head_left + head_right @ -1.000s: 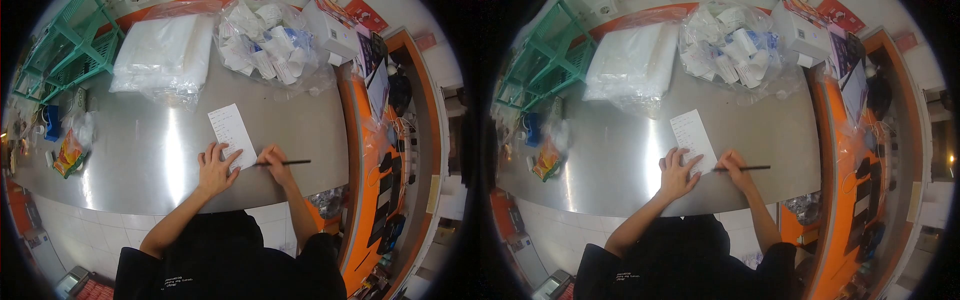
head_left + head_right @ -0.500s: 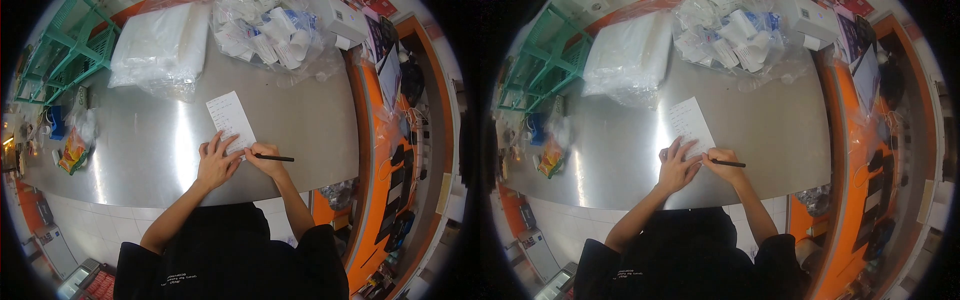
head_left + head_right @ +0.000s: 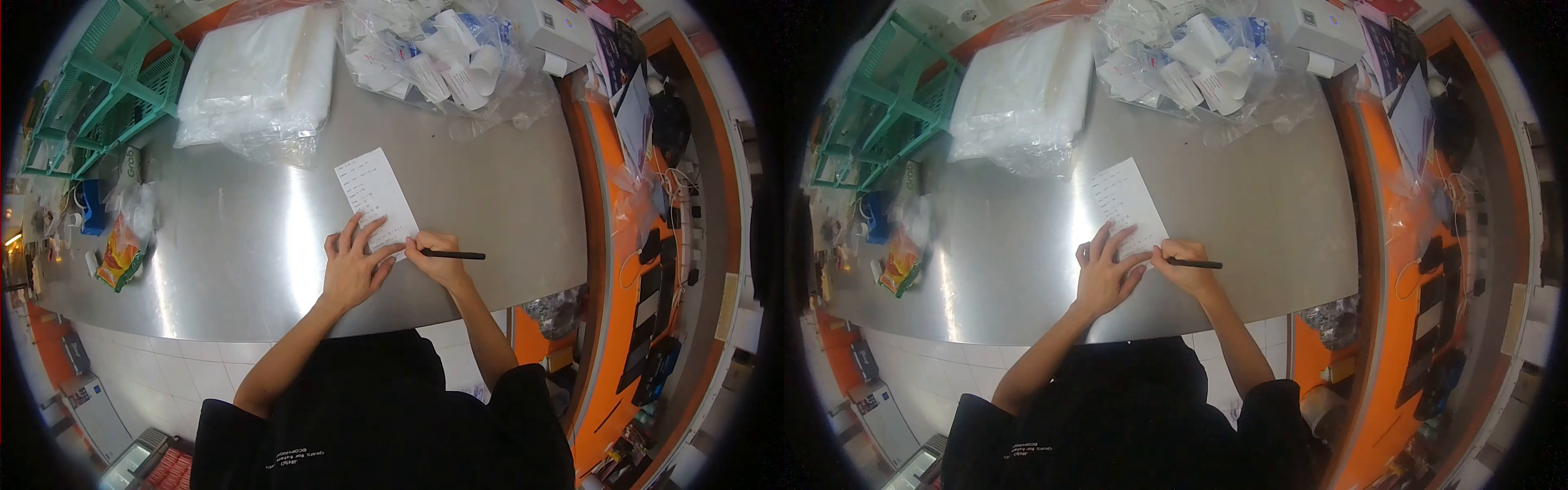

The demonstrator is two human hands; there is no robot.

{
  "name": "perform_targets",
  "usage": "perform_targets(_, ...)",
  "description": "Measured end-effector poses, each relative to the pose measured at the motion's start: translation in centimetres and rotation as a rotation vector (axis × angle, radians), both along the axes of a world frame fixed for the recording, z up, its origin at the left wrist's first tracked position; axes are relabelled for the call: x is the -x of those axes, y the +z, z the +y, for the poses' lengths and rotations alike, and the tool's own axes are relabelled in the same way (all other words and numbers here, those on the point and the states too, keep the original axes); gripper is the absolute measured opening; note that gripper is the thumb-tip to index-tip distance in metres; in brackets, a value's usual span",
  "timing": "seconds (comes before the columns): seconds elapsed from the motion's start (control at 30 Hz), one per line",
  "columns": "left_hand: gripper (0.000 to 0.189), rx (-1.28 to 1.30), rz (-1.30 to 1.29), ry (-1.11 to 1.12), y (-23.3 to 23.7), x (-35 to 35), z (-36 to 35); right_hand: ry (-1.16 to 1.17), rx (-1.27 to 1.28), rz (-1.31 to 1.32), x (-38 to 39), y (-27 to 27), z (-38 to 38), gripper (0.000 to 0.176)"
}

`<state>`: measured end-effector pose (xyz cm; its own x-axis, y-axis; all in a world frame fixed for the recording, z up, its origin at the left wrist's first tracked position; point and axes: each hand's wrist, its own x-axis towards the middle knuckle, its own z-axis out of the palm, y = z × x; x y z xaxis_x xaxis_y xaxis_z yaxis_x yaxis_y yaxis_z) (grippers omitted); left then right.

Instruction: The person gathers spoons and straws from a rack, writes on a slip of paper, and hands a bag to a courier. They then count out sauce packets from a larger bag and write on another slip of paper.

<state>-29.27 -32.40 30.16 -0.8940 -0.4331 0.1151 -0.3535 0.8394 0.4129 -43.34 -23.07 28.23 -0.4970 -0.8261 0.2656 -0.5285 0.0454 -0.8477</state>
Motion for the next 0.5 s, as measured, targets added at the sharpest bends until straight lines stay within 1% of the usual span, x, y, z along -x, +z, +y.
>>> perform_targets(0.1, 0.021, 0.011, 0.003, -0.001, 0.0, 0.0, 0.0, -0.008, 0.045, 0.023, 0.0, 0.0, -0.2, 0.028)
perform_targets(0.3, 0.021, -0.006, 0.006, 0.001, 0.0, 0.0, -0.1, -0.004, -0.012, 0.052, -0.1, -0.4, 0.0, 0.025)
perform_targets(0.4, 0.021, -0.02, 0.024, 0.001, 0.0, 0.0, 0.0, -0.057, -0.009, -0.002, 0.2, -0.5, 0.4, 0.026)
perform_targets(0.5, 0.025, -0.023, 0.022, -0.009, 0.3, -0.1, -0.1, -0.28, 0.139, -0.54, 0.7, -1.1, 0.9, 0.024)
